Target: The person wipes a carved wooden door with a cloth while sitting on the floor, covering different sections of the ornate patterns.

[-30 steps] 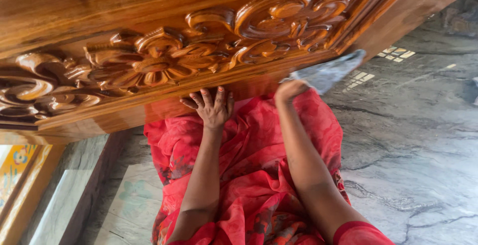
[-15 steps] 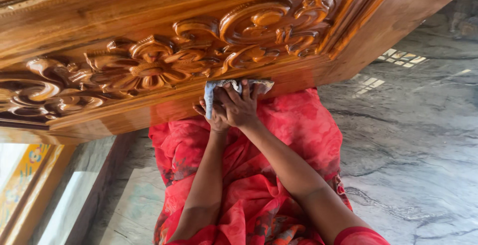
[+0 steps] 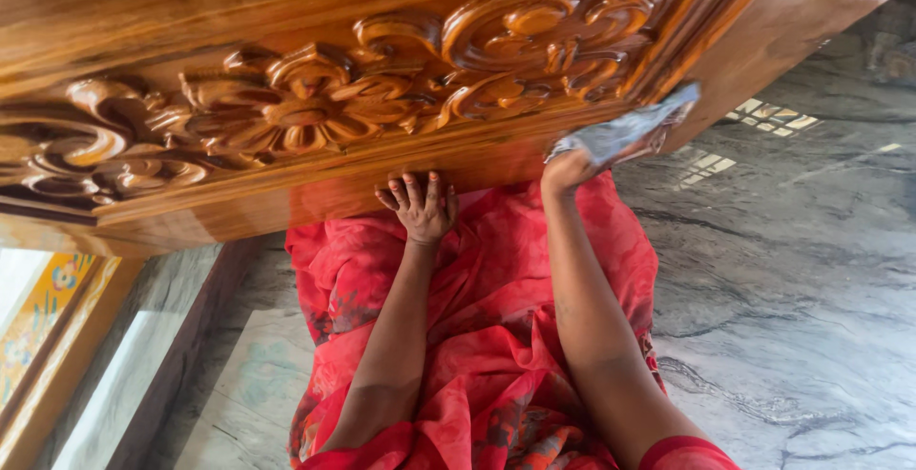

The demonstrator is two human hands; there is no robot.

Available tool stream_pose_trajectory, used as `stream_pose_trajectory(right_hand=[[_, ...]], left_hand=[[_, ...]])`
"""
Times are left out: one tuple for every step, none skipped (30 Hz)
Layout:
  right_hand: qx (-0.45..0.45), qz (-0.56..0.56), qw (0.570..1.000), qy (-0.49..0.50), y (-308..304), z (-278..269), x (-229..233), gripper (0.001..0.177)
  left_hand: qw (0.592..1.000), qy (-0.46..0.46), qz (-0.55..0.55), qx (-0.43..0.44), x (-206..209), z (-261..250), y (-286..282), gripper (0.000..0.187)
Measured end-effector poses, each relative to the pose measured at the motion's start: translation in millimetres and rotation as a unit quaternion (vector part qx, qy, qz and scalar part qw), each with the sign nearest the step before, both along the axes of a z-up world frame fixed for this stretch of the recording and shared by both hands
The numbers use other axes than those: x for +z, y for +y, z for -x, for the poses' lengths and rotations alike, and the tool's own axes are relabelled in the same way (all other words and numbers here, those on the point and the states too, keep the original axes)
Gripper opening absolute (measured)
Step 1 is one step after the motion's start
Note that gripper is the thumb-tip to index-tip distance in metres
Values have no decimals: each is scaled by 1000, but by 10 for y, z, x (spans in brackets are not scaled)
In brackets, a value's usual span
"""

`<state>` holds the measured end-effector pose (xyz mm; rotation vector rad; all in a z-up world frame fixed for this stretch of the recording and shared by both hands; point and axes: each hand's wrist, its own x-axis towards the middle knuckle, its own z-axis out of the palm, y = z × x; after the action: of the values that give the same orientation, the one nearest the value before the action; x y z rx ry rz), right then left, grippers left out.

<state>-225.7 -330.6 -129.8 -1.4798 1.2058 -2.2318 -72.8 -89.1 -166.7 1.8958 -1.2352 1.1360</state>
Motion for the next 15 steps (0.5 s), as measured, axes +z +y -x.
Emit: stream_pose_trajectory(right_hand=[[49,-71,990,-108,-89,-30,-109,80],[104,-143,962,-210,-142,-71,-194,72],[96,-142,959,-224,-182,-53,-276,69],[89,-140,957,-238,-257,34,-342,67],[82,-138,954,-251,-280,74,-372,64],[157,-93,944,-274,-222,30,-370,63],[183,-79,942,-269,-152,-6,-360,62],[184,-68,949,-246,-48,-45,-338,61],[175,-56,963,-196,88,-122,-288,61],[164,-35,978,-120,266,-199,-223,60],[152,-9,987,-43,483,-279,-114,60],[142,28,989,36,700,-375,12,59],[144,58,981,120,931,-448,143,59],[143,93,964,205,1151,-505,276,59],[139,132,938,289,1345,-537,404,59]], left_hand=[[1000,2,-3,3,-7,0,6,71],[1000,5,-7,7,-12,-4,19,71],[1000,7,-9,5,-18,-3,27,70],[1000,8,-11,5,-23,-2,36,70],[1000,10,-13,5,-26,-5,45,69],[1000,10,-12,5,-31,-1,46,69],[1000,11,-10,6,-37,1,41,68],[1000,12,-8,4,-48,0,31,67],[1000,10,-3,7,-67,-14,24,66],[1000,10,1,7,-106,-18,12,65],[1000,9,5,8,-163,-23,-6,63],[1000,9,6,8,-240,-44,-18,63],[1000,8,6,8,-329,-75,-23,64],[1000,7,7,7,-395,-106,-21,64],[999,26,-16,29,-460,-124,-26,66]])
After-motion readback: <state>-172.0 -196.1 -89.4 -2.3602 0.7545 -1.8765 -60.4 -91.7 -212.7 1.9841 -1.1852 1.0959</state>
